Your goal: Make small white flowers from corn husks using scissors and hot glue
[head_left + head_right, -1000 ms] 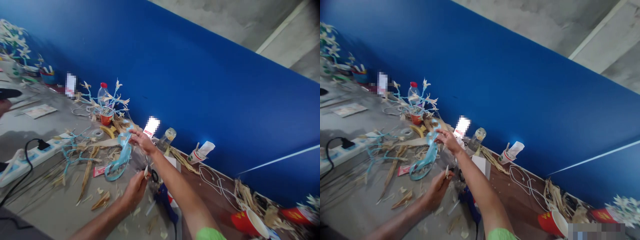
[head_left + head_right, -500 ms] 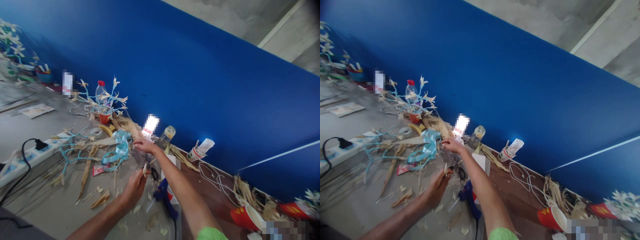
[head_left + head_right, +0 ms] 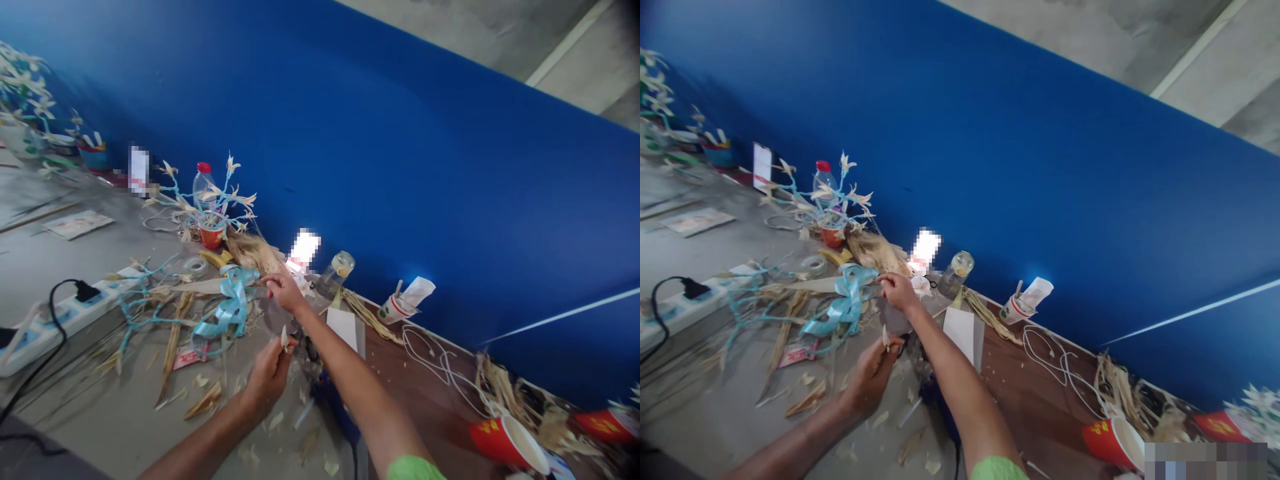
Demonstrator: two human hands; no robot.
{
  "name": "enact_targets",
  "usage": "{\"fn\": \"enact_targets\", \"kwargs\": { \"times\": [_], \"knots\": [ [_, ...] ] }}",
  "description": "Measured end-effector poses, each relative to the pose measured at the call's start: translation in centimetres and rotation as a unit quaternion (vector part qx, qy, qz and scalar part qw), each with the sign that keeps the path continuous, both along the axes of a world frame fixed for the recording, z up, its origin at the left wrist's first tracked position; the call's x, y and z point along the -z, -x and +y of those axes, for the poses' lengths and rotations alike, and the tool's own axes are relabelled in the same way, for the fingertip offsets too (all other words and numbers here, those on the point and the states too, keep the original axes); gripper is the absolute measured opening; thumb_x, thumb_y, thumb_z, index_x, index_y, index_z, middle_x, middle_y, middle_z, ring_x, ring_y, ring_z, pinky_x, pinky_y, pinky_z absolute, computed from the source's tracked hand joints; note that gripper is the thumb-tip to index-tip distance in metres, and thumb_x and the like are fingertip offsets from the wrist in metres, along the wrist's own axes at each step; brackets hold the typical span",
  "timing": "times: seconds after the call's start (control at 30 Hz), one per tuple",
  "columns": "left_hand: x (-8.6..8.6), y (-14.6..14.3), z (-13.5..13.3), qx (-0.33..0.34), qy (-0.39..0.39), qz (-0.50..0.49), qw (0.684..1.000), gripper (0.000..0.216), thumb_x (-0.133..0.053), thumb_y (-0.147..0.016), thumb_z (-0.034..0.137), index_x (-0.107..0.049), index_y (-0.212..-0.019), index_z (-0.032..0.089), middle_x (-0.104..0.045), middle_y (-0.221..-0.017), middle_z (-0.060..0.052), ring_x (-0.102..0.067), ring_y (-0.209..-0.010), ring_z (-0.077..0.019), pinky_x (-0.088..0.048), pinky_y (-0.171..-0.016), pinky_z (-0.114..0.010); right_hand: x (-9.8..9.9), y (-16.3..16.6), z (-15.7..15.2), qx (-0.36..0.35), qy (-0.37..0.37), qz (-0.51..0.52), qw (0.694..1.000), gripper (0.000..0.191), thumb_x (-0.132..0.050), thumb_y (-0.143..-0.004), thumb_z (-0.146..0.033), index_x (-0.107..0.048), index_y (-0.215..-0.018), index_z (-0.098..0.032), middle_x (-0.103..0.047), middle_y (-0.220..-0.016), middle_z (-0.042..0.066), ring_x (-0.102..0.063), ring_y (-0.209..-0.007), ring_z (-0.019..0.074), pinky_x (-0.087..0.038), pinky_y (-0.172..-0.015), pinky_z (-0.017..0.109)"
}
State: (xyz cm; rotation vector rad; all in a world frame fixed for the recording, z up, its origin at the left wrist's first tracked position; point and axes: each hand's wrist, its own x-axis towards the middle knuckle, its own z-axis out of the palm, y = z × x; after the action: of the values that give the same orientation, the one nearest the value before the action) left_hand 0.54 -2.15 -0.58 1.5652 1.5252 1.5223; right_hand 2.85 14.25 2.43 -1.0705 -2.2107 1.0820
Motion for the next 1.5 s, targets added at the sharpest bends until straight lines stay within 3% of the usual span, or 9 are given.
{"fn": "enact_targets", "kwargs": {
  "times": [0.33,0.53,0.7,0.9,0.97,1.1,1.17,1.33,1.5],
  "knots": [
    [1.0,0.2,-0.1,-0.053,-0.028,-0.061,0.996,0.024,-0.042,-0.086,0.033,-0.060,-0.086,0.017,-0.058,-0.064,-0.001,-0.052,-0.058,-0.0134,-0.043,-0.056,-0.024,-2.0,4.5,0.3,-0.203,-0.276,-0.035,0.939,0.026,-0.056,-0.084,-0.034,-0.067,-0.106,-0.027,-0.048,-0.135,0.002,-0.035,-0.126,0.0195,-0.021,-0.107,0.038],
    [1.2,0.4,0.1,-0.061,-0.039,-0.075,0.995,0.026,-0.042,-0.087,0.035,-0.060,-0.083,0.017,-0.056,-0.061,0.000,-0.050,-0.056,-0.0123,-0.042,-0.055,-0.023,-0.2,6.6,-0.5,-0.296,-0.321,-0.120,0.892,0.020,-0.064,-0.076,-0.044,-0.072,-0.088,-0.030,-0.053,-0.130,-0.001,-0.022,-0.133,0.0301,-0.013,-0.106,0.050],
    [0.7,0.5,0.1,-0.064,-0.028,-0.075,0.995,0.027,-0.043,-0.087,0.037,-0.060,-0.083,0.017,-0.056,-0.061,-0.001,-0.050,-0.055,-0.0125,-0.042,-0.055,-0.024,-0.3,6.0,0.8,-0.216,-0.196,-0.017,0.956,0.017,-0.062,-0.078,-0.036,-0.070,-0.079,-0.021,-0.069,-0.093,0.004,-0.054,-0.105,0.0206,-0.032,-0.098,0.038],
    [1.0,0.2,0.2,-0.063,0.010,-0.106,0.992,0.029,-0.042,-0.086,0.040,-0.059,-0.085,0.016,-0.054,-0.062,0.000,-0.049,-0.057,-0.0123,-0.040,-0.055,-0.023,-3.4,1.3,3.8,0.096,-0.008,0.154,0.983,0.035,-0.041,-0.087,-0.040,-0.063,-0.093,-0.015,-0.066,-0.084,0.004,-0.059,-0.073,0.0138,-0.046,-0.069,0.025],
    [1.2,0.1,0.4,-0.065,0.016,-0.121,0.990,0.031,-0.043,-0.086,0.042,-0.060,-0.084,0.016,-0.053,-0.061,0.001,-0.048,-0.056,-0.0122,-0.039,-0.054,-0.023,-4.1,-0.6,3.8,0.077,-0.030,0.066,0.994,0.028,-0.054,-0.079,-0.037,-0.063,-0.096,-0.018,-0.065,-0.086,0.003,-0.058,-0.075,0.0149,-0.046,-0.069,0.026],
    [1.3,0.2,0.7,-0.074,0.015,-0.139,0.987,0.032,-0.046,-0.083,0.045,-0.059,-0.084,0.016,-0.051,-0.060,0.001,-0.046,-0.054,-0.0120,-0.039,-0.053,-0.023,-4.6,-3.0,2.3,-0.159,-0.071,-0.184,0.967,0.024,-0.074,-0.061,-0.030,-0.069,-0.083,-0.023,-0.064,-0.085,0.000,-0.058,-0.081,0.0182,-0.044,-0.076,0.028],
    [1.0,0.3,0.7,-0.071,0.017,-0.141,0.987,0.031,-0.046,-0.083,0.044,-0.058,-0.084,0.017,-0.051,-0.060,0.002,-0.045,-0.054,-0.0120,-0.039,-0.052,-0.023,-5.0,-3.0,1.6,-0.193,-0.124,-0.180,0.957,0.012,-0.069,-0.068,-0.032,-0.069,-0.072,-0.021,-0.063,-0.092,0.002,-0.057,-0.086,0.0175,-0.043,-0.080,0.028],
    [0.7,0.4,0.6,-0.075,0.011,-0.146,0.986,0.028,-0.047,-0.084,0.042,-0.059,-0.085,0.017,-0.050,-0.059,0.002,-0.045,-0.053,-0.0119,-0.039,-0.051,-0.023,-6.3,-0.4,1.8,-0.013,-0.279,0.010,0.960,0.024,-0.050,-0.087,-0.033,-0.067,-0.080,-0.018,-0.058,-0.104,0.006,-0.053,-0.099,0.0157,-0.039,-0.089,0.027],
    [1.3,0.4,0.7,-0.074,0.013,-0.164,0.984,0.026,-0.047,-0.085,0.039,-0.060,-0.086,0.017,-0.054,-0.064,0.000,-0.048,-0.057,-0.0124,-0.041,-0.054,-0.023,-4.1,3.3,1.8,-0.188,-0.303,-0.073,0.931,0.017,-0.057,-0.083,-0.029,-0.067,-0.094,-0.021,-0.062,-0.106,0.003,-0.053,-0.103,0.0166,-0.036,-0.096,0.029]
  ]
}}
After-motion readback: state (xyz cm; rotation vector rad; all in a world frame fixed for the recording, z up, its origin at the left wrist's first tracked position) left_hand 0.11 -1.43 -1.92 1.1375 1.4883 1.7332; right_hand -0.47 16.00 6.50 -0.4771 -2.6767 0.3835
